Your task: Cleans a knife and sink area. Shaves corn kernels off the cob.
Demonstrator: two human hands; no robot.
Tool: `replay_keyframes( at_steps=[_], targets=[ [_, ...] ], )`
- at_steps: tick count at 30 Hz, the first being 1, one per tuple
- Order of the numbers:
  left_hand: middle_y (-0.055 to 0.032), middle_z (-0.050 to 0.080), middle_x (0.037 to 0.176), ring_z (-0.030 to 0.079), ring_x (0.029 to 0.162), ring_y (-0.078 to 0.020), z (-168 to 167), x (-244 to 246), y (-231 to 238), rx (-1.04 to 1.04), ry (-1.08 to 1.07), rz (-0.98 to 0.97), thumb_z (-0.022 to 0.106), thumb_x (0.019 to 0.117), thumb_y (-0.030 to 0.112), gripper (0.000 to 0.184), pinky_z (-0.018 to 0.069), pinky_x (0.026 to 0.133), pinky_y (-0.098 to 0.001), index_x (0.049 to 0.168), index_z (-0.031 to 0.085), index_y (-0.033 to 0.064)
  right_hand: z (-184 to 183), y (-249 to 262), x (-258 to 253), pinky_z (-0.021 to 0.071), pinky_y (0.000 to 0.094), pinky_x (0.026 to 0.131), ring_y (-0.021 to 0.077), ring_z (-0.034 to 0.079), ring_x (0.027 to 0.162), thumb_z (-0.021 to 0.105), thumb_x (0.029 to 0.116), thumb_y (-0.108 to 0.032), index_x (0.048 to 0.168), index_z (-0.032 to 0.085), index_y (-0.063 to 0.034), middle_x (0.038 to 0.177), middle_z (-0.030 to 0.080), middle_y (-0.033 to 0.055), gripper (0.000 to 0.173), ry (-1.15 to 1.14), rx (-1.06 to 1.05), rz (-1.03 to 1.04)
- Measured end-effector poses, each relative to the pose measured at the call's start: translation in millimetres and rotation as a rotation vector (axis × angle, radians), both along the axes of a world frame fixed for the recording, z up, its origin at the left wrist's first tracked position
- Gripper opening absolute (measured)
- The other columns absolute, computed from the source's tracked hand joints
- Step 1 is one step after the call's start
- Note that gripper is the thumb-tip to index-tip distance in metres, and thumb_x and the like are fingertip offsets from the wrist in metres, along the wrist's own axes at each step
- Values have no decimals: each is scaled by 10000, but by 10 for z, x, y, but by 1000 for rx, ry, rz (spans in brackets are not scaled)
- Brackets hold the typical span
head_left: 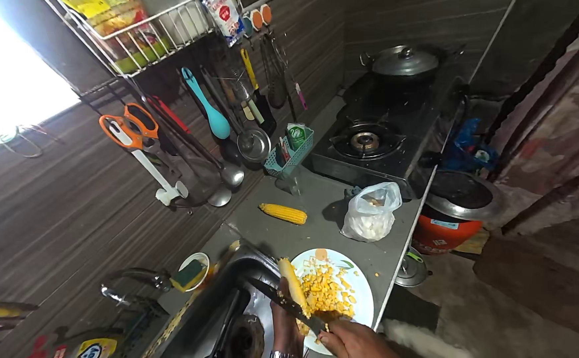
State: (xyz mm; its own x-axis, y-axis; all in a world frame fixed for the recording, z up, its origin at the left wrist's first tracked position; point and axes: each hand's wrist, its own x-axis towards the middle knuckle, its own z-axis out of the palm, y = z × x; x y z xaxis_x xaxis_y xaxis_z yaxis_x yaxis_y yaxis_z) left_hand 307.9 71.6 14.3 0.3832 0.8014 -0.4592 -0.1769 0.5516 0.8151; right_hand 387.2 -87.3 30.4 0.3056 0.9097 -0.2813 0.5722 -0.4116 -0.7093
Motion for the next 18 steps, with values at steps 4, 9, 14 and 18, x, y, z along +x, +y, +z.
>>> replay_keyframes(
  at_steps=[4,9,14,18],
  targets=[
    [-152,701,933,699,799,-198,-17,4,171,51,32,5,480,1090,305,356,605,699,-353,1172,631,-6,-52,-90,-9,590,529,809,344,726,896,355,1079,-573,1014,696,4,911,711,189,674,-4,39,-23],
    [-148,700,952,701,830,-197,-8,41,13,16,38,-43,473,1093,284,343,608,729,-362,1173,628,-11,-185,5,101,582,514,821,317,717,906,298,1072,-618,995,688,-20,902,704,165,718,26,31,-4],
    [-141,694,894,692,772,-188,-23,-2,113,60,70,-17,479,1090,278,333,602,693,-346,1117,637,-14,-198,-29,79,587,511,803,323,719,888,319,1078,-592,990,693,-7,889,702,174,701,22,44,-1],
    [-133,689,876,686,766,-181,-47,-18,71,28,78,-18,456,1097,275,342,597,678,-341,1081,643,-11,-264,26,115,582,519,825,324,713,913,288,1071,-622,1004,686,-21,910,698,169,724,21,5,19]
  ],
)
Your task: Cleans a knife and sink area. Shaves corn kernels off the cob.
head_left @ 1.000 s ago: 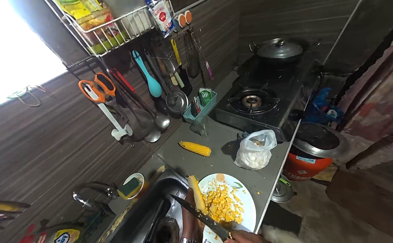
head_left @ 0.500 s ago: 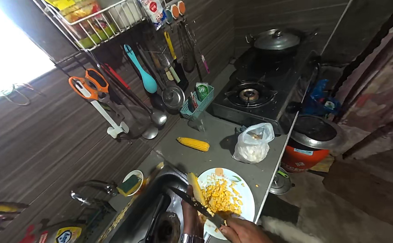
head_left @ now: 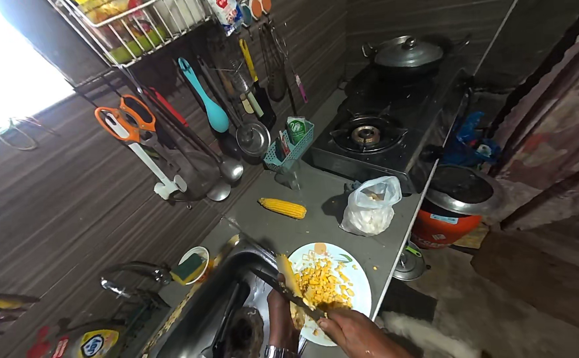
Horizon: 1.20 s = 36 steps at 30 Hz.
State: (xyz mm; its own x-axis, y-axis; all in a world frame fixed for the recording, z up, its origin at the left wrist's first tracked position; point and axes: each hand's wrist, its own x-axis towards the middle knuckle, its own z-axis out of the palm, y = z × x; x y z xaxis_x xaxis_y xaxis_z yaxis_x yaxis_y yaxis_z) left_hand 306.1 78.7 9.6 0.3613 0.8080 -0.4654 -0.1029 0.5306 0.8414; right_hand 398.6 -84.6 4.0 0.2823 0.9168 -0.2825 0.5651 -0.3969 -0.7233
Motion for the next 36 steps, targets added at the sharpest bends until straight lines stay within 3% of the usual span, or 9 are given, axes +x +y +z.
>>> replay_keyframes(
  at_steps=[3,8,12,21,24,29,33,36],
  targets=[
    [-129,692,914,684,813,-178,13,28,-55,21,103,-15,469,1092,252,330,594,728,-357,1077,657,-19,1,100,47,569,537,865,334,710,943,260,1067,-635,1029,684,-23,929,703,176,746,33,-23,11],
    [-132,691,893,685,792,-191,27,7,13,12,87,2,461,1091,254,332,595,709,-369,1054,658,-11,-48,32,24,582,526,817,323,715,902,262,1063,-646,1002,683,-31,893,698,162,747,2,-20,2],
    [-112,689,849,685,752,-169,108,3,-98,-1,96,10,454,1090,209,307,597,675,-340,1028,659,-11,-18,126,77,572,532,848,325,706,930,264,1056,-660,1023,675,-35,916,694,163,749,40,-78,16],
    [-147,698,896,685,797,-210,92,-71,-64,1,181,16,464,1088,230,335,592,713,-388,1051,680,-24,-66,108,46,567,542,854,334,706,935,273,1059,-650,1016,682,-26,918,699,170,747,49,-81,10],
    [-153,701,923,691,797,-217,135,-60,-162,-41,172,-27,447,1098,271,366,598,695,-394,1100,676,-14,-34,209,99,551,539,904,334,696,976,259,1062,-645,1065,677,-29,950,696,173,745,91,-104,8],
    [-147,695,867,681,738,-212,103,-92,-105,-18,179,-19,456,1094,245,351,588,638,-386,1059,683,-19,-36,130,83,559,540,870,342,701,953,259,1060,-651,1046,676,-23,930,696,179,754,68,-116,12],
    [-141,701,895,691,771,-200,139,-123,-191,-53,144,2,425,1106,274,373,599,672,-377,1114,663,-13,-61,148,88,556,556,862,346,701,940,264,1057,-655,1004,677,-22,912,694,181,757,54,-119,26],
    [-123,666,836,659,700,-189,131,-144,-339,-83,185,-55,427,1106,297,380,578,613,-363,1090,650,-11,-38,246,136,553,553,911,352,700,1001,239,1061,-652,1075,676,-17,976,702,191,771,67,-148,9]
  ],
)
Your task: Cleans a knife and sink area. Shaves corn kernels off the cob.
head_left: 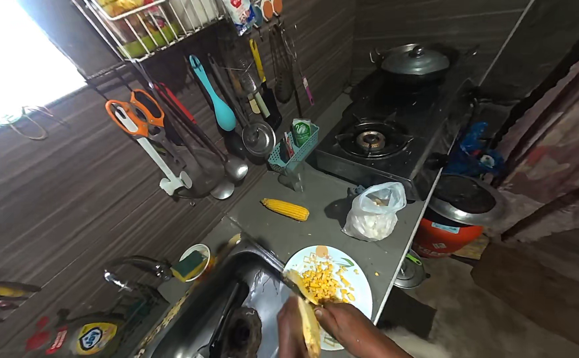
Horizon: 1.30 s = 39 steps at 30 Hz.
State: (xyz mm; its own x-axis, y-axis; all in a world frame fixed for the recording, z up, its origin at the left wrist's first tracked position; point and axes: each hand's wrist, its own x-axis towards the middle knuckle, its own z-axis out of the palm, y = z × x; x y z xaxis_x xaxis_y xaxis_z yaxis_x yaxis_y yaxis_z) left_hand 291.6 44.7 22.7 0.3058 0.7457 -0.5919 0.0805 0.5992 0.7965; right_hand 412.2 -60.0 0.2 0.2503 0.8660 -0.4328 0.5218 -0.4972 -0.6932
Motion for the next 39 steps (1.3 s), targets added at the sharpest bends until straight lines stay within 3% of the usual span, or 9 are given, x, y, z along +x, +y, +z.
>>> replay_keyframes(
  at_steps=[4,11,16,22,28,32,37,39],
  targets=[
    [-151,677,851,663,695,-218,-26,-1,19,-41,2,-1,453,1100,324,398,575,601,-375,1096,671,-10,-17,18,23,555,529,853,332,692,915,259,1062,-643,1007,662,-18,893,677,170,746,23,32,-28],
    [-135,678,855,664,663,-194,-18,-70,67,-110,-180,5,396,1115,315,385,560,528,-328,1137,637,15,-65,2,10,556,546,895,327,703,974,240,1056,-662,1064,692,-45,950,707,165,765,16,34,8],
    [-144,675,856,661,666,-204,2,-122,11,-103,-107,6,420,1109,326,393,569,558,-349,1150,641,3,-36,103,-4,550,534,908,320,694,993,253,1069,-631,1085,689,-39,979,698,166,736,40,57,18],
    [-137,667,798,649,623,-201,42,-156,120,-63,-77,38,438,1103,314,385,562,530,-344,1084,657,-3,26,-30,-73,557,541,900,326,707,975,241,1057,-659,1081,691,-43,957,711,164,763,18,17,13],
    [-148,674,829,661,643,-209,105,-172,-51,-87,-57,-6,436,1105,316,397,580,556,-361,1169,638,-19,47,91,-7,558,540,871,331,703,927,242,1068,-634,1045,686,-27,909,696,172,752,32,45,17],
    [-145,662,802,650,626,-207,97,-227,-84,-108,-77,18,427,1106,312,390,568,542,-353,1119,639,-15,47,150,-40,549,537,887,326,695,955,240,1072,-628,1048,685,-37,923,691,168,740,47,38,44],
    [-154,681,858,667,677,-215,30,-285,-184,-120,-55,-22,431,1105,322,405,582,588,-367,1169,646,-14,23,202,-64,548,519,843,298,686,881,266,1078,-609,1031,693,-48,873,677,149,707,111,53,5],
    [-155,680,833,664,661,-216,7,-275,-151,-103,-30,-8,452,1100,314,396,582,579,-367,1127,660,-21,15,187,-68,548,522,878,297,690,920,259,1074,-620,1070,698,-58,912,689,146,713,104,52,3]
  ],
)
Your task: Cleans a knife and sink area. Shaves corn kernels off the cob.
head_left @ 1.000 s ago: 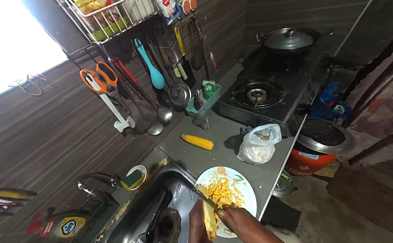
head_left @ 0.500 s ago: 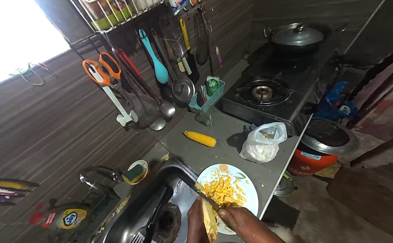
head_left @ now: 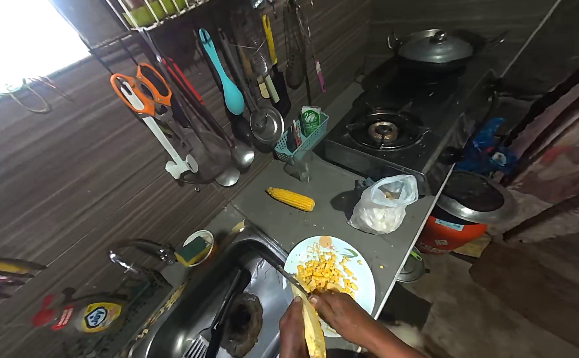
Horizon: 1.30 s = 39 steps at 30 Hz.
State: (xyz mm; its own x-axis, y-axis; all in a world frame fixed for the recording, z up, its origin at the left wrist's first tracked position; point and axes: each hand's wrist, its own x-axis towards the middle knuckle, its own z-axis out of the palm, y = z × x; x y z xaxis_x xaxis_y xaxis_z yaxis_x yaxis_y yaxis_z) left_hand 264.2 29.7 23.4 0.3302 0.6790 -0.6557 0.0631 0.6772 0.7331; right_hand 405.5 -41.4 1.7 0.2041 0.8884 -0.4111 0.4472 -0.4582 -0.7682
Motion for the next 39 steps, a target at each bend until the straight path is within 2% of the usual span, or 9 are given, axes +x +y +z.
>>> replay_keyframes(
  at_steps=[2,8,16,22,29,31,33,35,39],
  targets=[
    [-151,674,818,658,648,-215,-2,8,67,17,18,19,460,1098,314,392,577,572,-365,1119,664,-21,-1,-43,-1,549,537,909,311,698,971,253,1068,-632,1107,695,-57,958,703,156,726,-27,-20,13],
    [-147,684,836,670,669,-211,24,-25,4,1,-20,-26,431,1104,316,400,584,582,-364,1124,657,-14,-20,-56,10,554,518,832,306,690,876,241,1072,-628,988,677,-36,852,670,152,739,-41,-24,6],
    [-134,710,884,689,713,-188,112,-158,-184,83,30,-204,430,1103,271,404,605,665,-356,1278,616,-42,47,50,116,560,487,772,268,674,769,298,1084,-587,990,683,-33,828,657,134,681,87,-80,-111],
    [-180,705,889,674,627,-221,47,-144,46,-99,-130,-58,283,1111,307,449,559,516,-328,1146,589,-19,65,-39,119,568,421,640,205,642,629,274,1071,-626,1017,687,-88,758,651,70,681,214,-121,-161],
    [-146,668,795,655,614,-213,-64,122,390,-55,-91,-84,356,1113,422,503,556,504,-344,1116,641,7,232,-405,-41,573,527,812,304,708,820,367,1087,-540,1044,699,-12,846,696,166,625,32,78,-135],
    [-129,680,847,667,704,-203,-83,212,474,71,-8,-116,388,1106,350,440,576,602,-366,1089,667,11,312,-531,-105,569,546,843,336,714,866,406,1092,-488,1035,702,15,875,705,192,586,-26,126,-128],
    [-142,685,976,670,838,-217,-80,274,531,129,-7,-109,430,1100,366,418,581,730,-391,1177,650,19,359,-640,-160,575,550,831,350,720,872,441,1093,-440,1045,708,28,883,711,203,540,-81,196,-121],
    [-152,683,987,674,803,-223,-143,330,591,84,-127,-70,440,1093,397,425,590,684,-381,1260,612,45,382,-716,-187,583,558,821,356,728,876,451,1093,-433,1088,709,25,906,723,205,526,-119,225,-93],
    [-147,675,953,668,758,-217,-228,487,711,45,-246,-30,420,1100,397,423,582,640,-370,1252,609,51,400,-797,-177,580,550,844,359,725,916,433,1096,-453,1077,702,30,936,719,210,553,-146,179,-82]
  ],
)
